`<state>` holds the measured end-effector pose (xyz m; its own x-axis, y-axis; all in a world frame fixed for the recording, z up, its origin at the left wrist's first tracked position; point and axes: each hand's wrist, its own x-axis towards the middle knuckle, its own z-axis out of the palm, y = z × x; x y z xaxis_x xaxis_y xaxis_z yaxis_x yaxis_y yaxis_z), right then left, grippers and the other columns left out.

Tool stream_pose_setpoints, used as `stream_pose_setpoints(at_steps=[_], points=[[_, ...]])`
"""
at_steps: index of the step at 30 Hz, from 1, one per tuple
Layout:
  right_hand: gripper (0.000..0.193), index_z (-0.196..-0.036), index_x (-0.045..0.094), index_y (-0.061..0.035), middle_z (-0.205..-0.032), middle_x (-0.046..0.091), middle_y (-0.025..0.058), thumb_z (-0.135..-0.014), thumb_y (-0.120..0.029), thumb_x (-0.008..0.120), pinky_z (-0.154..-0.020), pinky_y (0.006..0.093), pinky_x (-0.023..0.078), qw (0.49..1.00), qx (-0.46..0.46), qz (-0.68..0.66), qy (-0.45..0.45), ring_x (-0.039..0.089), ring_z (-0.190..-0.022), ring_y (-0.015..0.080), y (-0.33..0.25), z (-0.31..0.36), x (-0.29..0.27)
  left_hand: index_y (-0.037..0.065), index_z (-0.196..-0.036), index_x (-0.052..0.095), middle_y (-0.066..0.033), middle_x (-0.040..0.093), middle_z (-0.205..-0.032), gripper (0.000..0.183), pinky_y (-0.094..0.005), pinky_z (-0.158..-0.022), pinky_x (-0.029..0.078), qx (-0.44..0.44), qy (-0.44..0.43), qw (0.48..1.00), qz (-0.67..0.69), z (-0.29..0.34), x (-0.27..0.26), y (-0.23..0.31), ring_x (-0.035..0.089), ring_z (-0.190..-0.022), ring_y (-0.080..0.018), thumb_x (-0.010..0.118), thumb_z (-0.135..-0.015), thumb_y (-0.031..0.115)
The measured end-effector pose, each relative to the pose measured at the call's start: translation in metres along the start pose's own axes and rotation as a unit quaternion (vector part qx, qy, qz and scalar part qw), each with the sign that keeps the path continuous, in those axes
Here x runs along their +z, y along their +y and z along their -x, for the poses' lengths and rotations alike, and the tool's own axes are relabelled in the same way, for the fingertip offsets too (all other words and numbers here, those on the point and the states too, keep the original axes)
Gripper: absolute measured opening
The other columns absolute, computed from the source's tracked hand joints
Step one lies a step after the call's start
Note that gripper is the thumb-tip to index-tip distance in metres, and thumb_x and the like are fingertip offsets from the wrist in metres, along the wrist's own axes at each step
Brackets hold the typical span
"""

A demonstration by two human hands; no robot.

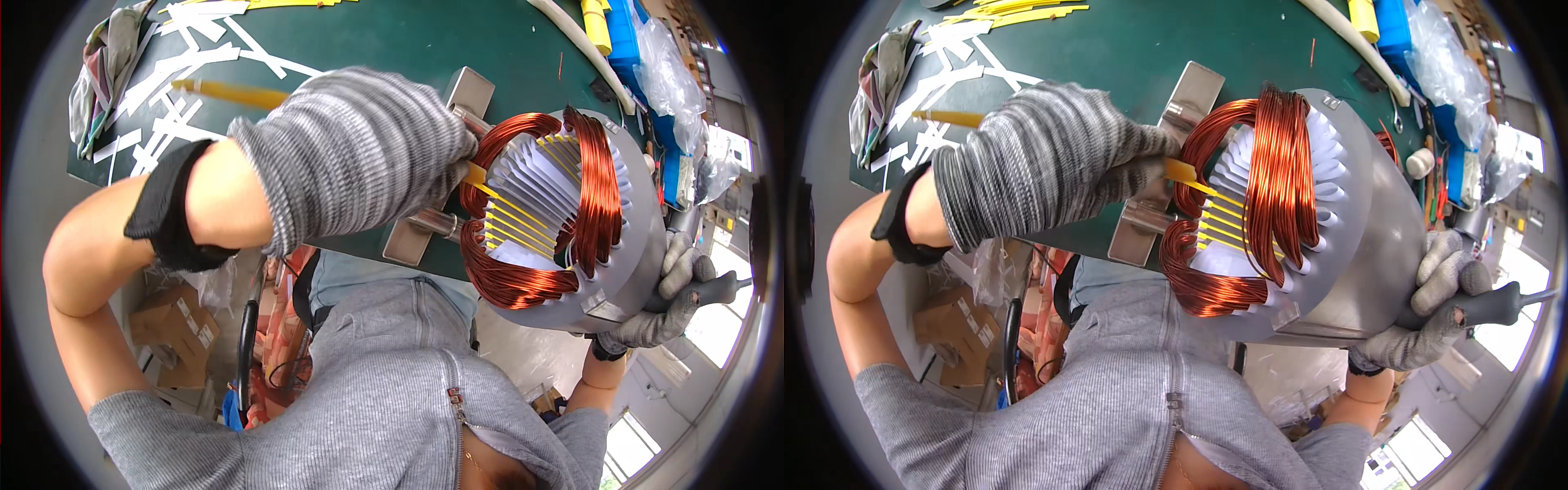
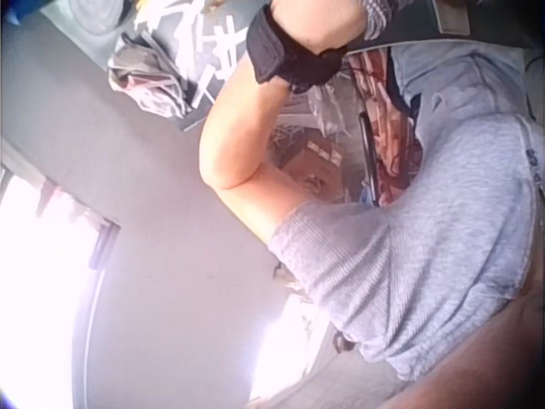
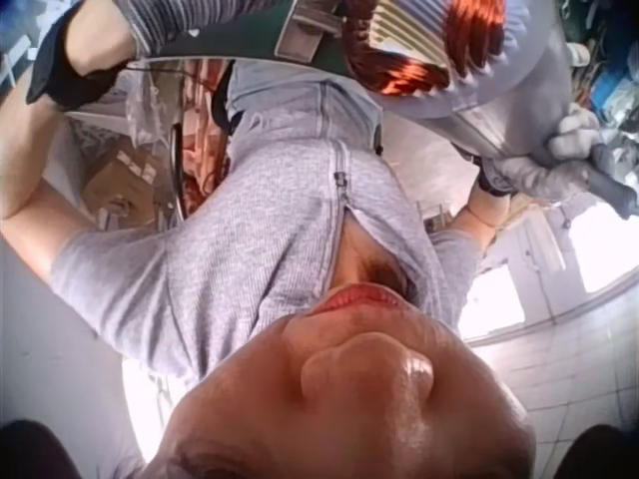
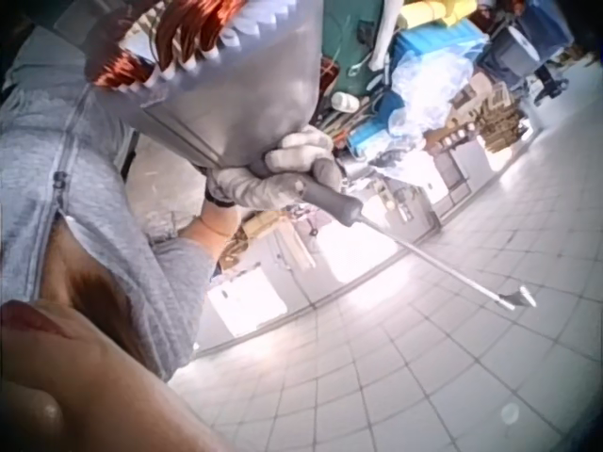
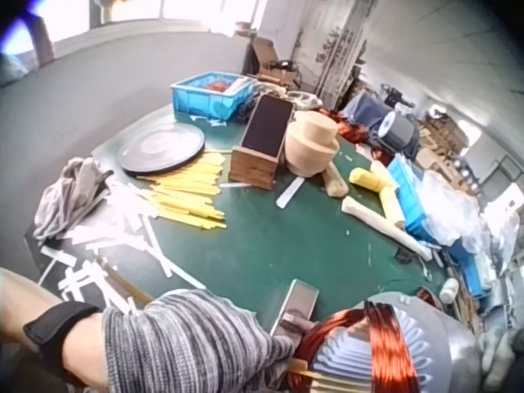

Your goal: The person inserts yellow strips into the motor stator, hammers a wooden block against the copper coils with a mallet, and threads white tubes over the wire ends. They then arrange several copper wire coils on the table and begin feeding a new coil into the stator slots.

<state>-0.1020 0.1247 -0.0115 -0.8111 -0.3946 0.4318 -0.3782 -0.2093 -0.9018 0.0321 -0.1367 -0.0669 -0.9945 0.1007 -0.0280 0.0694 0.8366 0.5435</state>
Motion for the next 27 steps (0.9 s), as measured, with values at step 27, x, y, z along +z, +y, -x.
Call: stream_pose_setpoints(at_steps=[27], points=[[0.039, -0.125, 0.041, -0.0018, -0.081, 0.044, 0.0034, -0.089, -0.014, 0.047, -0.071, 0.0268, 0.036, 0.994, 0.084, 0.070, -0.006, 0.041, -0.074, 0.0149, 0.031, -0.011, -0.073, 0.002, -0.123, 0.043, -0.0202, 0.050, -0.108, 0.068, -0.0416, -0.085, 0.040, -0.016, 0.158, 0.986, -0.052, 0.026, 0.009, 0.013, 0.049, -0.101, -0.0364, 0.061, -0.075, 0.046]])
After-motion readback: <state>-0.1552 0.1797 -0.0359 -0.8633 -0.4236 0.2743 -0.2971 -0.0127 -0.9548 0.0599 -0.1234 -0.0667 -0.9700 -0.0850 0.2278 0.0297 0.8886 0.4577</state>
